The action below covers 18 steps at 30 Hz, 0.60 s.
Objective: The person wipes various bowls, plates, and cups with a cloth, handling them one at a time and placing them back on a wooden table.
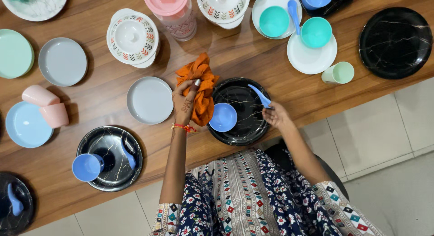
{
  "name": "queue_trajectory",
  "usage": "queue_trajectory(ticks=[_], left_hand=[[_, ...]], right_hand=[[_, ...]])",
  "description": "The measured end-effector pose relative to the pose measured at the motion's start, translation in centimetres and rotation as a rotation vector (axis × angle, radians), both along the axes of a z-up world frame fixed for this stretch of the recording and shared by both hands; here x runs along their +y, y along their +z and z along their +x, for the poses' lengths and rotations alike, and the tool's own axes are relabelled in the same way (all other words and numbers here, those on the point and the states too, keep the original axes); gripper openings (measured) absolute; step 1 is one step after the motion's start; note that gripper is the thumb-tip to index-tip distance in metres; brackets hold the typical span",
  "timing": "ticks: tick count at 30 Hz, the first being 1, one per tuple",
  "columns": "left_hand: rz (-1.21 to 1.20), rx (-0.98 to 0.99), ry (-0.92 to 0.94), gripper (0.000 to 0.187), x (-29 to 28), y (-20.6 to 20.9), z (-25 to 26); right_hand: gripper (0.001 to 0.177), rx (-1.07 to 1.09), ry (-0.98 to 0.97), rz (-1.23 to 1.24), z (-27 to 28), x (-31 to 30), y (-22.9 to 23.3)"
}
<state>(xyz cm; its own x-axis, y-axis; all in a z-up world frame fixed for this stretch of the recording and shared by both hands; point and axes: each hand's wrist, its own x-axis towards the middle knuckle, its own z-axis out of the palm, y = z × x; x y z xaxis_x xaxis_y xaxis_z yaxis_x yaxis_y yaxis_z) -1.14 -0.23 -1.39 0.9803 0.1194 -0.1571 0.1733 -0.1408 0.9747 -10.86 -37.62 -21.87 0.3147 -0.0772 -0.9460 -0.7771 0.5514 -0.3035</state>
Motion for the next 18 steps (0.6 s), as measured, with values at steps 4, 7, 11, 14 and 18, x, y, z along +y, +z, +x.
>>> queue_trajectory(ticks=[4, 7, 11, 14, 18], left_hand=[[-0.007, 0.039, -0.003, 0.032, -0.7, 0.5, -0.5], [-0.016, 0.035, -0.025, 0.033, -0.8, 0.8, -0.7], [0.036, 0.019, -0.013, 0.034, -0.4, 0.5, -0.7], [0.05, 0.016, 0.006, 0.034, -0.1, 0.4, -1.1], [0.046, 0.039, -0.009, 0.032, 0.0, 0.7, -1.3]], right_hand=[[0.022, 0.035, -0.066, 0.097, -1.7, 2.4, -1.0], [0.013, -0.141, 0.059, -0.167, -1.9, 2.9, -0.2], [0.018, -0.288, 0.197, -0.583, -0.7, 4.3, 4.8], [0.019, -0.286, 0.566, -1.01, -0.5, 5.1, 8.5], [0.028, -0.447, 0.745, -1.314, -0.5, 5.9, 9.7]])
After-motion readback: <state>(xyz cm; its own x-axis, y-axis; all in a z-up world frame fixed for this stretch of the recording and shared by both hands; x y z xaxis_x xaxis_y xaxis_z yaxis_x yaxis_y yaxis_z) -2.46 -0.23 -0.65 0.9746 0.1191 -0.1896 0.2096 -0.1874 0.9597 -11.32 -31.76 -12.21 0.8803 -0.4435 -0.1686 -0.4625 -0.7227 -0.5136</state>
